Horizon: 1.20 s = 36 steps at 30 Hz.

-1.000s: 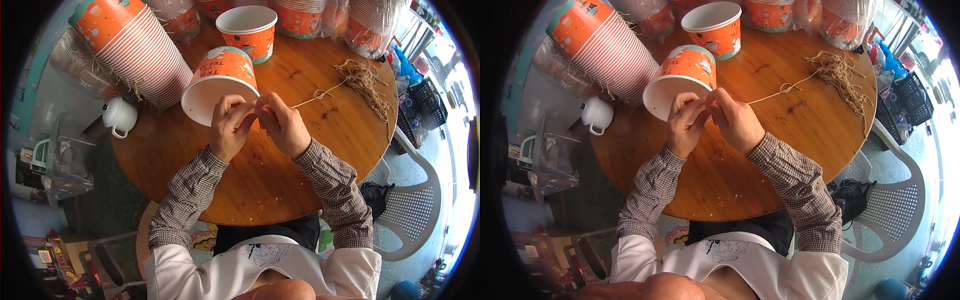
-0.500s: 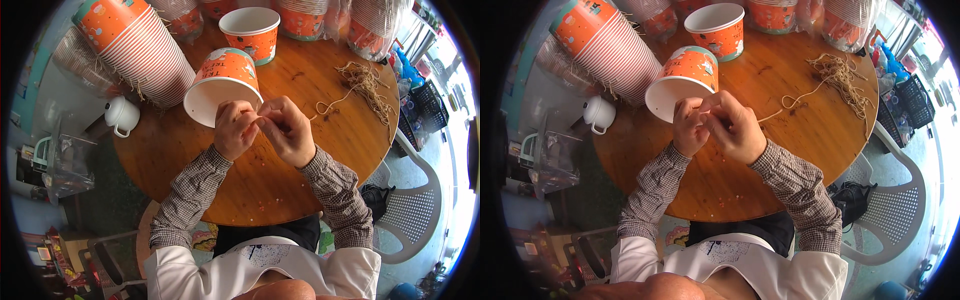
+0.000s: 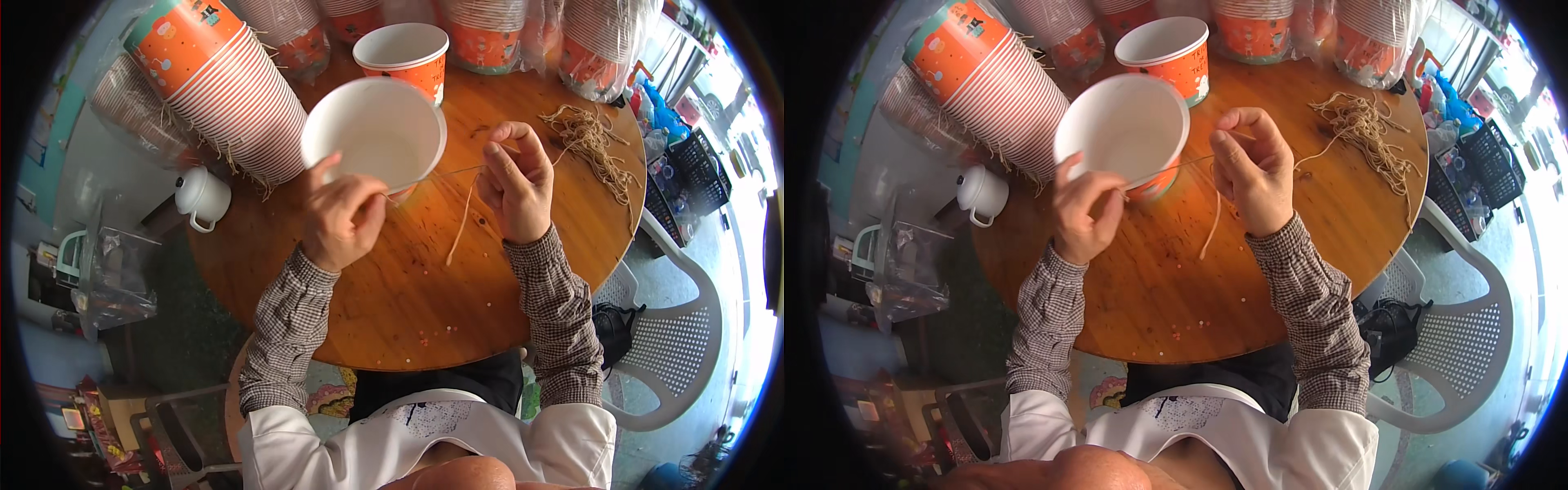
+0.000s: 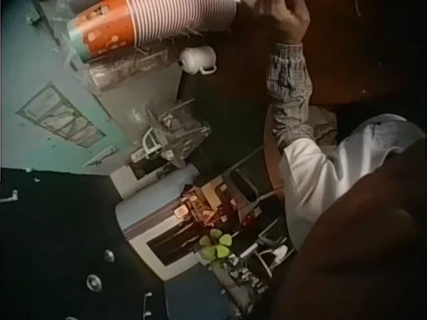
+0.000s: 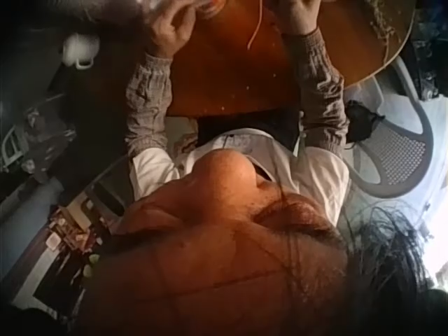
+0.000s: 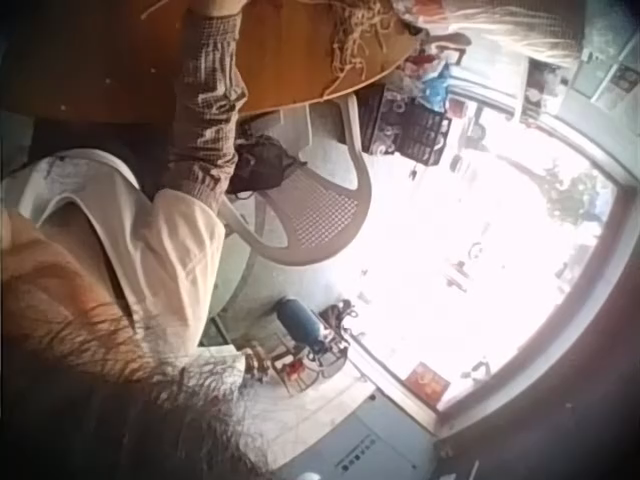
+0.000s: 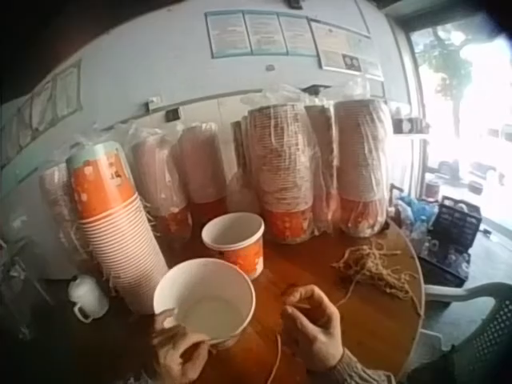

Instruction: Manually attaching string handles to festive paper buckets by threading and tying knots.

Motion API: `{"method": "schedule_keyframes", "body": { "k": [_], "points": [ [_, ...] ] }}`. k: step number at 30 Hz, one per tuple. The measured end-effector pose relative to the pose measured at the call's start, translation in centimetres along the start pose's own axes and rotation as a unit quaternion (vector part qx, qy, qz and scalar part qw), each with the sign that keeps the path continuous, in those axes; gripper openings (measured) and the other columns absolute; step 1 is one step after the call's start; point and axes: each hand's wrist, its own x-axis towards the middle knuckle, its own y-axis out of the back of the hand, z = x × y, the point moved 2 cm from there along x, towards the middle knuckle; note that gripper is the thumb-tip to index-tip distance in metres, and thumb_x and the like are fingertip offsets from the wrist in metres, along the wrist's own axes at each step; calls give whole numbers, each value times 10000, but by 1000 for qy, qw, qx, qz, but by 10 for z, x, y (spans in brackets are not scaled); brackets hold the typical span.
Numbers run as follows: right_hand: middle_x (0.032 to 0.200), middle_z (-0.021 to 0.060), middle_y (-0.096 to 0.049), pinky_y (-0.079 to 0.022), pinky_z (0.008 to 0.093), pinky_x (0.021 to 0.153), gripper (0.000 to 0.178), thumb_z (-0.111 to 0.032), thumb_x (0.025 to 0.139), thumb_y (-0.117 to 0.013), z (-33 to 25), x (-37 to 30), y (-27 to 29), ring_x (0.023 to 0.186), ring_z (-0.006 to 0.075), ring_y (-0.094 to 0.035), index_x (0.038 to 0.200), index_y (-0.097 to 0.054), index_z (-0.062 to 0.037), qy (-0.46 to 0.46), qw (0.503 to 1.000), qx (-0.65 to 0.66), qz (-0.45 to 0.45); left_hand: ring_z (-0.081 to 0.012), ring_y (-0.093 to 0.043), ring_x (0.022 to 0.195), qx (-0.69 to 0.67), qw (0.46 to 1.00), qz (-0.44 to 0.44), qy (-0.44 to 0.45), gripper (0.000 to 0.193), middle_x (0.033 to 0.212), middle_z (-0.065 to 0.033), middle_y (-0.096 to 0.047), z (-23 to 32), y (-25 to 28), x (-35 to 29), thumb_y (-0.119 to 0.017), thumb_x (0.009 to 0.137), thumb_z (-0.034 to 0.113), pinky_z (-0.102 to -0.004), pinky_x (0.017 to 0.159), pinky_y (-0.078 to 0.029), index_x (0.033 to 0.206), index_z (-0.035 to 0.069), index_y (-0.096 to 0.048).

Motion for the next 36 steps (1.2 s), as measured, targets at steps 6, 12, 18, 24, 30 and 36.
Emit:
{"method": "schedule_keyframes", "body": {
  "k": [6,12,18,24,30,36],
  "points": [
    [634,-55,-450,-270,193,381,91,-41,952,-540,-5,1,0,436,26,-303,1035,-509,-64,14,998,65,-7,-157,-617,730,-13,999,-19,24,111,733,23,-628,5,9,-1,-611,749,35,-383,1047,-269,834,105,-594],
    [628,-60,-404,-225,201,382,96,-30,949,-531,-14,-1,3,454,33,-278,1041,-517,-53,-7,984,144,-109,-159,-612,785,7,999,-31,27,89,802,14,-622,6,11,2,-640,784,56,-371,1030,-275,848,112,-612],
    [651,-49,-360,-234,181,370,144,-134,968,-499,-25,11,33,449,37,-274,1098,-528,-78,-43,930,289,-223,-149,-610,833,-38,992,-95,75,64,827,6,-615,-21,37,2,-638,829,51,-352,1023,-279,861,106,-631],
    [673,-31,-419,-276,201,360,177,-185,972,-503,-28,21,58,430,56,-320,1123,-524,-95,-17,939,310,-149,-180,-616,874,14,990,-135,50,122,924,-15,-646,-67,60,0,-614,847,30,-404,1029,-299,933,90,-676],
    [622,9,-487,-348,240,402,136,-113,976,-483,-11,16,41,446,101,-411,1084,-557,-77,-70,967,222,-107,-272,-623,908,86,994,65,15,215,1014,-114,-638,-20,40,6,-614,856,-36,-346,764,-513,1055,16,-677],
    [686,26,-534,-391,232,442,116,-104,962,-532,13,-1,3,495,117,-488,1062,-566,-56,-132,959,199,-150,-203,-623,791,-232,954,-29,186,223,856,-100,-653,35,-13,-2,-640,916,226,-314,698,-491,925,3,-648]
  ]
}}
